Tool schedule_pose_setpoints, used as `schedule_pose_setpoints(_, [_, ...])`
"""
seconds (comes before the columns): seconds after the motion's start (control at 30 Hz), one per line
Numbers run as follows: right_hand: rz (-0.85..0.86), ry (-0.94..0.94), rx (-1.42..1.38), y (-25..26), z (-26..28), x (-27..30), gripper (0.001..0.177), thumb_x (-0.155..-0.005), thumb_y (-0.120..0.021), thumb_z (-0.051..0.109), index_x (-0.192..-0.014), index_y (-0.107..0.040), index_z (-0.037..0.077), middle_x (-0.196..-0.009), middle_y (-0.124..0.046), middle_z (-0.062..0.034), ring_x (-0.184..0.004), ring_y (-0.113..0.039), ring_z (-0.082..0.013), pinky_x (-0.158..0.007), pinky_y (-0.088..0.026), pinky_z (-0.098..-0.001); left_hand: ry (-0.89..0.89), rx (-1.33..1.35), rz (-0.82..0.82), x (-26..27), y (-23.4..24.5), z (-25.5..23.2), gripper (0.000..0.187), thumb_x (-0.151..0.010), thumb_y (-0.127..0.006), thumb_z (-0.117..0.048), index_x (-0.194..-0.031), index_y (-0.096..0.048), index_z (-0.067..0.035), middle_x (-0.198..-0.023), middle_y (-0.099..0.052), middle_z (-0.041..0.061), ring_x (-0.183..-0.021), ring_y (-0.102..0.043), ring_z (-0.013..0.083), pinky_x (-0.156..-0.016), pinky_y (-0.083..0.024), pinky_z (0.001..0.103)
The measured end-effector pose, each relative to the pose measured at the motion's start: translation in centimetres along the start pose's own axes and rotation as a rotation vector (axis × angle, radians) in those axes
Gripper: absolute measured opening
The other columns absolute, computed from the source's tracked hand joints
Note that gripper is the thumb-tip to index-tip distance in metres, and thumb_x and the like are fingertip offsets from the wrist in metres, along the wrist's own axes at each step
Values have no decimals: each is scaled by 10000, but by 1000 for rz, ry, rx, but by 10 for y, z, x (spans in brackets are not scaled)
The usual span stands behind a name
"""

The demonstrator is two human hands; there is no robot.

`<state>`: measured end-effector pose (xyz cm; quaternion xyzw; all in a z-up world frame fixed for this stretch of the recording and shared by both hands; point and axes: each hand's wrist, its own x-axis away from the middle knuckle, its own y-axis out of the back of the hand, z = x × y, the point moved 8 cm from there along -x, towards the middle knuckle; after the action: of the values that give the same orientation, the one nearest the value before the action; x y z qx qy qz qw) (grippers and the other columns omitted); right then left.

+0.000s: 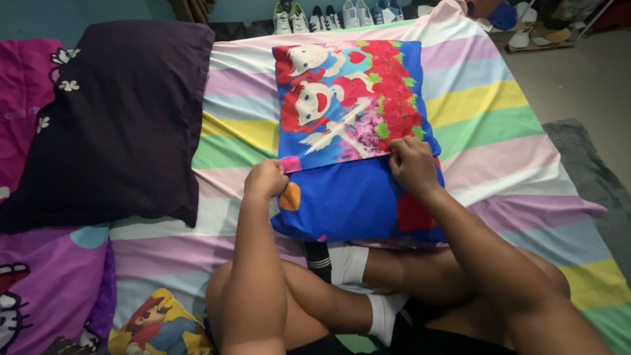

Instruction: Folding small pieces of clothing and stuffing them into a brown striped bolster pillowcase on a bed.

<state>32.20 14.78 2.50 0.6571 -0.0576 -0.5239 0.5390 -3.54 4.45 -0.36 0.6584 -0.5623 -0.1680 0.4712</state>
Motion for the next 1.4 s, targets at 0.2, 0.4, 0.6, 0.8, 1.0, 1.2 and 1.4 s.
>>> schedule_pose_setpoints(0.2, [-21,32,-17,18,9,2,245,-785,-734,201,-1018,-692,267,-878,-617,-9,-889,-656,-259,-865,-510,-376,-269,323,-464,38,51,-56,168,-793,-585,-32,-957,-623,-40,-904,-649,247,-996,-649,502,-876,-523,595])
schedule_pose_setpoints(0.4, [130,26,-263,42,40,-13,169,-845,-750,316,-951,-705,192,-809,-662,-48,-870,-673,-296,-845,-501,-408,-508,161,-459,37,3,-98,214,-876,-710,-226,-1042,-635,-112,-961,-651,142,-984,-670,388,-871,-547,502])
schedule_pose_setpoints(0.6, [124,-78,-76,22,15,-6,249,-974,-693,395,-1110,-706,188,-970,-648,-96,-953,-679,-349,-828,-514,-455,-281,-22,-318,-24,-59,-46,266,-949,-616,-427,-961,-596,-161,-985,-660,128,-1017,-674,395,-909,-535,533])
schedule_pose_setpoints(0.8, [76,-306,-239,-11,-64,27,241,-1045,-681,327,-906,-717,133,-823,-652,-131,-923,-670,-370,-848,-524,-441,-58,3,-344,-34,-51,-3,362,-961,-571,-486,-947,-641,-131,-998,-694,148,-1027,-692,404,-878,-539,566])
schedule_pose_setpoints(1.0, [235,-1040,-404,-44,-159,94,585,-1053,-565,579,-1221,-705,37,-1167,-710,-249,-1206,-619,-441,-1038,-442,-550,115,347,-267,-32,-59,4,847,-871,-631,-748,-1377,-460,-91,-1285,-642,277,-1225,-614,474,-1031,-471,601])
schedule_pose_setpoints(1.2, [-85,-840,-403,-14,-175,100,199,-1014,-773,285,-1054,-741,93,-846,-713,-123,-843,-707,-311,-738,-534,-394,105,277,-217,-52,-64,16,558,-863,-701,-581,-1081,-682,-68,-1054,-729,222,-1112,-675,445,-940,-514,550])
schedule_pose_setpoints(1.4, [-196,-450,-148,19,-122,74,463,-841,-860,163,-1173,-628,-60,-1046,-637,-275,-1032,-598,-488,-932,-483,-545,-71,96,-562,7,-14,-37,483,-904,-714,-271,-1255,-579,32,-1140,-627,290,-1122,-608,503,-966,-498,601])
